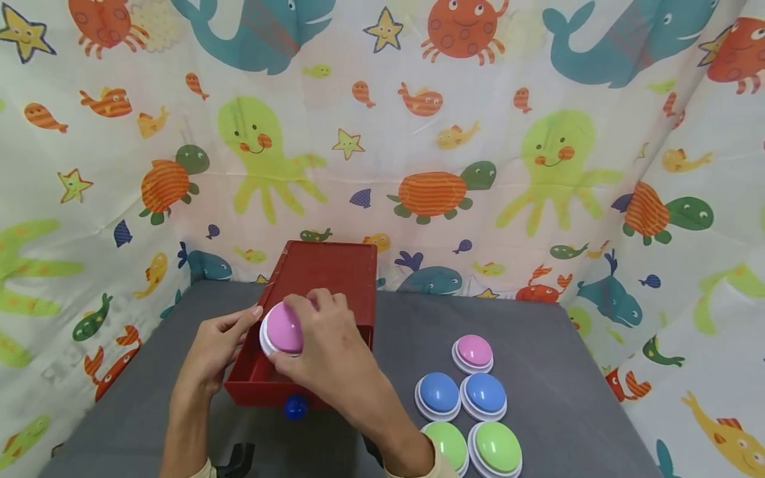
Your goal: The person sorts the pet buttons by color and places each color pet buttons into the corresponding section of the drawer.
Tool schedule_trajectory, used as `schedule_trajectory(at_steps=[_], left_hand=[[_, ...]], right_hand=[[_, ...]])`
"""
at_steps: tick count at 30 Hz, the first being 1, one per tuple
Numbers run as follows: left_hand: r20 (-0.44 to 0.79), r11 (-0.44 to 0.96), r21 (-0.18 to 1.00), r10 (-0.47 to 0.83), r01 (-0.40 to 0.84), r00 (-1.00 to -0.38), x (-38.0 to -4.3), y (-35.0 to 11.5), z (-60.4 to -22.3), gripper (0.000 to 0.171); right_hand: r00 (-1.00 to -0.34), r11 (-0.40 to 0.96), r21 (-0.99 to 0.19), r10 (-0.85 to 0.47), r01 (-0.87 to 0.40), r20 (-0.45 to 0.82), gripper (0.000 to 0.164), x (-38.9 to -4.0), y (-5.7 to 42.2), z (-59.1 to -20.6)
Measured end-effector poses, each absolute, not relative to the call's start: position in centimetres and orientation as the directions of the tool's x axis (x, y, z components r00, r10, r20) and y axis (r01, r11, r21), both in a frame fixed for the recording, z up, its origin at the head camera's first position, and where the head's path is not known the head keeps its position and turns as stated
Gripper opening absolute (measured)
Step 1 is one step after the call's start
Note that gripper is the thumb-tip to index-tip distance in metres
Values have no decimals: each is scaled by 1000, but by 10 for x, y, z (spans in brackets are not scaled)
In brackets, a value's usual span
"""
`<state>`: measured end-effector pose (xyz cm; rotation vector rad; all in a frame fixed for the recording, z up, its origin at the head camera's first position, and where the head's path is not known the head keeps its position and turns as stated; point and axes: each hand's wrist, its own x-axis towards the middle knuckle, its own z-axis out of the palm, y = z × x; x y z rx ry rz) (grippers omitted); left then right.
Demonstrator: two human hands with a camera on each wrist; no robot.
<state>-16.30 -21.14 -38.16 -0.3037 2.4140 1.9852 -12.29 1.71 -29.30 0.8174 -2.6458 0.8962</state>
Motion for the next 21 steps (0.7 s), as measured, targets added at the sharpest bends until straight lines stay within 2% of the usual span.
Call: schedule_trajectory(at_steps=[9,16,21], left_hand=[[-118,171,974,-164,-146,-979,-163,-209,-384,69],[-99,180,975,-155,-126,-983,-163,-210,-383,64],[-92,198,973,-155,-122,-984,-162,-211,-382,62]], right_hand=[[-802,729,-336,-526,-597,284,61,-118,-11,-300],[-831,806,-229,-485,-546,273,60,-120,-27,-302],[-857,865,-104,-457,-490,237,65,-120,-42,-306]])
